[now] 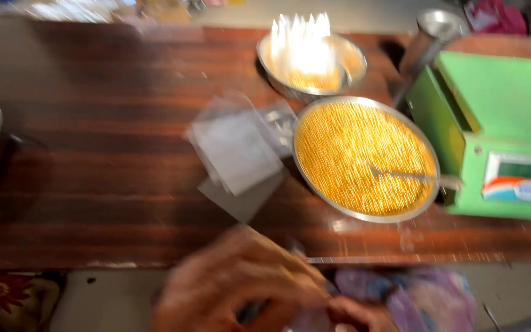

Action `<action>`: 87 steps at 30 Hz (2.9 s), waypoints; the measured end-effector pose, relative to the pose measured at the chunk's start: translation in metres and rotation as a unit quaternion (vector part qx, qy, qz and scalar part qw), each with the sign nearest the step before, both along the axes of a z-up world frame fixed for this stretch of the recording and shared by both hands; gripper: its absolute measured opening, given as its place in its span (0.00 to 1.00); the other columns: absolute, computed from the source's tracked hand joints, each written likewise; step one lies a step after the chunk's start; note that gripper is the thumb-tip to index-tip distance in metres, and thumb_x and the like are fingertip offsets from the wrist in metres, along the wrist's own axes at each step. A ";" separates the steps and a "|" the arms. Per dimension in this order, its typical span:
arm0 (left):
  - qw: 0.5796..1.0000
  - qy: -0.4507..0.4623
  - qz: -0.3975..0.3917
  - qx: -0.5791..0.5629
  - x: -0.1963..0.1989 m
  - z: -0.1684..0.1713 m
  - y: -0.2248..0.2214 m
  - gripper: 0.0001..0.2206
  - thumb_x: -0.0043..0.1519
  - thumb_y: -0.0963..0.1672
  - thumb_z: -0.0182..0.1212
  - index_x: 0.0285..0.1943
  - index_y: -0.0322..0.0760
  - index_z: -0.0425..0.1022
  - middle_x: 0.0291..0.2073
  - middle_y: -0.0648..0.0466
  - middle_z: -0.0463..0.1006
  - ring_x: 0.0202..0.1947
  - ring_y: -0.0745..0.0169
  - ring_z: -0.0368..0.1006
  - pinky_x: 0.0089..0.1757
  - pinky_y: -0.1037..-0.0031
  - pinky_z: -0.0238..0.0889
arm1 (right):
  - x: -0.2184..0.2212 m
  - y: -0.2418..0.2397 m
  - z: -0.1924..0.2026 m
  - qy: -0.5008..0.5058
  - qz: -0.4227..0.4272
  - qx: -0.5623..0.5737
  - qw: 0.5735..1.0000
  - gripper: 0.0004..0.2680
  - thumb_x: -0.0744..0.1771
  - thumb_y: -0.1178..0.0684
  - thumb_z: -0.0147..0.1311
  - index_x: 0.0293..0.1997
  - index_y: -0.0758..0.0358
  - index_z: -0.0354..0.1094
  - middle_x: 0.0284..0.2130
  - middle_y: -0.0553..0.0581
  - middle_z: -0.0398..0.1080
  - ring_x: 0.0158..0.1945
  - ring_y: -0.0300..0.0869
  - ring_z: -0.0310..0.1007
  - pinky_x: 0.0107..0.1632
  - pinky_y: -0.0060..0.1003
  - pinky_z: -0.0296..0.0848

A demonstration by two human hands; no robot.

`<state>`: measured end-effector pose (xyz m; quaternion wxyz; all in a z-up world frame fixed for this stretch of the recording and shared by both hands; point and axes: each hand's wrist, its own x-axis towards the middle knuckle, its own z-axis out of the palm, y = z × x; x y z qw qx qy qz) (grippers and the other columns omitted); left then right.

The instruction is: The person scoops small piles of gold-colored beads from a large metal tray and places them on a green digital weighing scale. After checking the weight, the person transfers the weighed beads into a small clear plastic bag and sets the filled bag aside, repeating the process.

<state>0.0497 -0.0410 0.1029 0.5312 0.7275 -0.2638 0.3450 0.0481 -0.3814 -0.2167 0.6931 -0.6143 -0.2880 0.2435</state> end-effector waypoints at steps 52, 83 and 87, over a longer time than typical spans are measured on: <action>0.959 0.217 -0.172 0.063 -0.018 -0.056 -0.004 0.21 0.64 0.43 0.65 0.66 0.33 0.71 0.40 0.51 0.84 0.38 0.59 0.82 0.43 0.71 0.75 | -0.019 0.054 0.224 -0.109 -0.197 -0.129 0.966 0.04 0.61 0.61 0.68 0.28 0.68 0.76 0.24 0.56 0.78 0.29 0.37 0.74 0.33 0.33 0.71; 0.972 0.072 0.115 0.194 -0.054 -0.102 -0.020 0.09 0.53 0.39 0.67 0.42 0.37 0.81 0.32 0.52 0.81 0.31 0.56 0.80 0.31 0.67 0.74 | -0.031 0.102 0.263 -0.309 -0.200 -0.156 0.916 0.03 0.63 0.64 0.65 0.33 0.68 0.73 0.28 0.56 0.76 0.31 0.41 0.81 0.34 0.33 0.77; 0.971 0.081 0.111 0.195 -0.057 -0.086 -0.033 0.11 0.52 0.38 0.66 0.43 0.36 0.78 0.34 0.51 0.81 0.33 0.52 0.80 0.31 0.66 0.73 | -0.027 0.101 0.277 -0.412 -0.224 -0.216 0.857 0.06 0.59 0.63 0.66 0.35 0.68 0.75 0.30 0.58 0.76 0.33 0.43 0.80 0.34 0.33 0.78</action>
